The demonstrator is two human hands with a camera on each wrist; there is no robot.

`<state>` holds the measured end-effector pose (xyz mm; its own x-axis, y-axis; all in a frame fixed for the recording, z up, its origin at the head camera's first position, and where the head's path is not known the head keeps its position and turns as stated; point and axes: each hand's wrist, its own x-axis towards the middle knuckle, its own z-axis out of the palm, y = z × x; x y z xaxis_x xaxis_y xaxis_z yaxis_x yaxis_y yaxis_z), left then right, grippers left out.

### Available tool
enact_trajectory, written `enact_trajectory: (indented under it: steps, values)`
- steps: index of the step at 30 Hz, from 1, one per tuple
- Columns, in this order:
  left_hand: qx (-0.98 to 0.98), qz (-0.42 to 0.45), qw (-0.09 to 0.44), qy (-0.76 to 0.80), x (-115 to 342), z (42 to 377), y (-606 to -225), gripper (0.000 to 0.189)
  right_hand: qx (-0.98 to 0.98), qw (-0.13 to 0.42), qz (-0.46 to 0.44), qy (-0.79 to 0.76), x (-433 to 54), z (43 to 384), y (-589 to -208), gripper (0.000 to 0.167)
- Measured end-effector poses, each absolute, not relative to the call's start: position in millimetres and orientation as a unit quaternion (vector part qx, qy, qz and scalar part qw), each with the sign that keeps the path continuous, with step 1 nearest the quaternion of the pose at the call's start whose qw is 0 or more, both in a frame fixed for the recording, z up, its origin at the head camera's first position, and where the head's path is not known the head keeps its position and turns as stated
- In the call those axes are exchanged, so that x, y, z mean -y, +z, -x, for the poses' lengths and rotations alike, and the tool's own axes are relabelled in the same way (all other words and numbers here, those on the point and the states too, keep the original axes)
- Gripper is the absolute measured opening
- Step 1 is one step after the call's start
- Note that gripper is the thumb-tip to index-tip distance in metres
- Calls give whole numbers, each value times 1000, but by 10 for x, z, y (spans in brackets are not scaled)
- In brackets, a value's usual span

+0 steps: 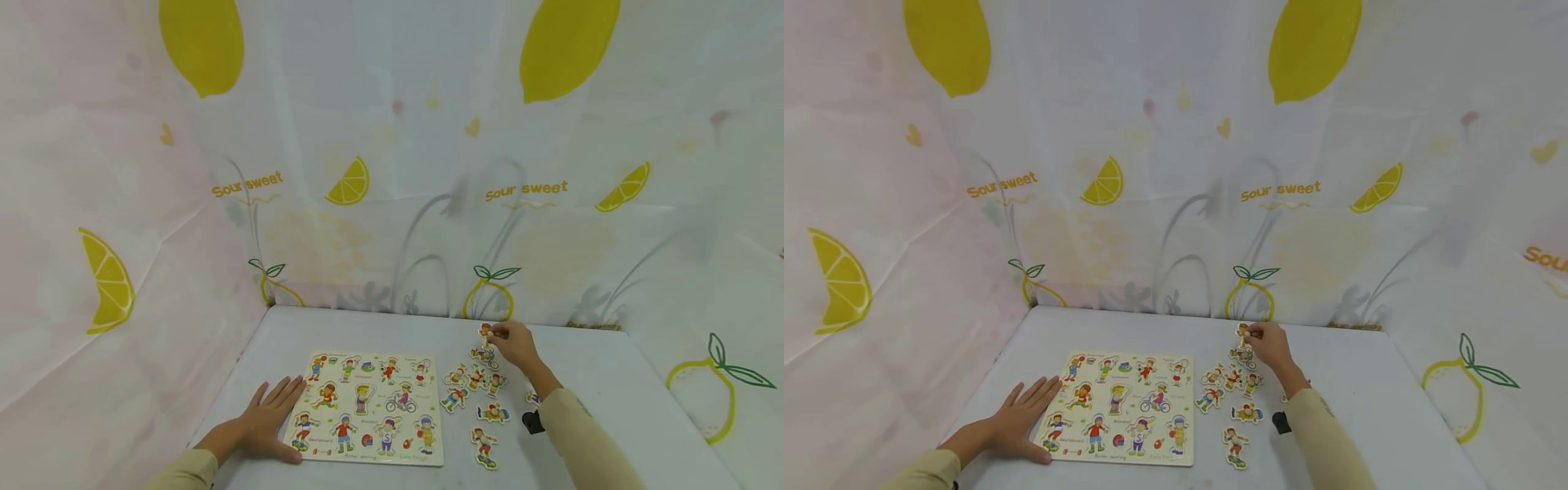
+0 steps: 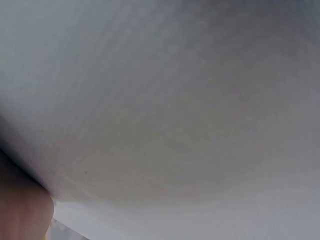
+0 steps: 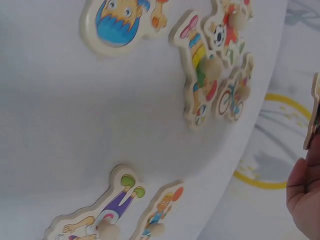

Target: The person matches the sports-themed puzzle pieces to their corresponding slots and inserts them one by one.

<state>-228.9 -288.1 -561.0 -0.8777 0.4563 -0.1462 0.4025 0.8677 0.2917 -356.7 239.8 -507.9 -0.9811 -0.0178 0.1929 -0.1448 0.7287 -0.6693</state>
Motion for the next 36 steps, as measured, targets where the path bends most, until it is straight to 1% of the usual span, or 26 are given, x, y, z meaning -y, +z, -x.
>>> enact_trajectory:
  steps: [5,9,13,17,21,26,32,36]
  values:
    - [-957,-228,102,150,2908,2213,-5648,133,924,85,-71,367,-2241,3595,-5037,10]
    - [-963,-211,114,125,2895,2182,-5637,136,923,92,-88,362,-2181,3601,-5026,9]
    - [-965,-208,113,113,2865,2183,-5646,136,926,98,-86,354,-2144,3585,-5026,9]
    - [-966,-210,108,107,2852,2168,-5677,136,923,89,-85,363,-2085,3550,-5039,8]
    - [-965,-207,115,116,2873,2139,-5725,137,922,72,-97,369,-2000,3518,-5064,8]
    - [-965,-210,115,108,2868,2198,-5765,136,925,64,-107,360,-1929,3504,-5088,8]
    - [-966,-213,116,84,2817,2276,-5685,137,927,59,-119,352,-1870,3544,-5052,9]
    - [-967,-219,106,71,2822,2271,-5578,135,924,59,-138,351,-1784,3581,-5027,11]
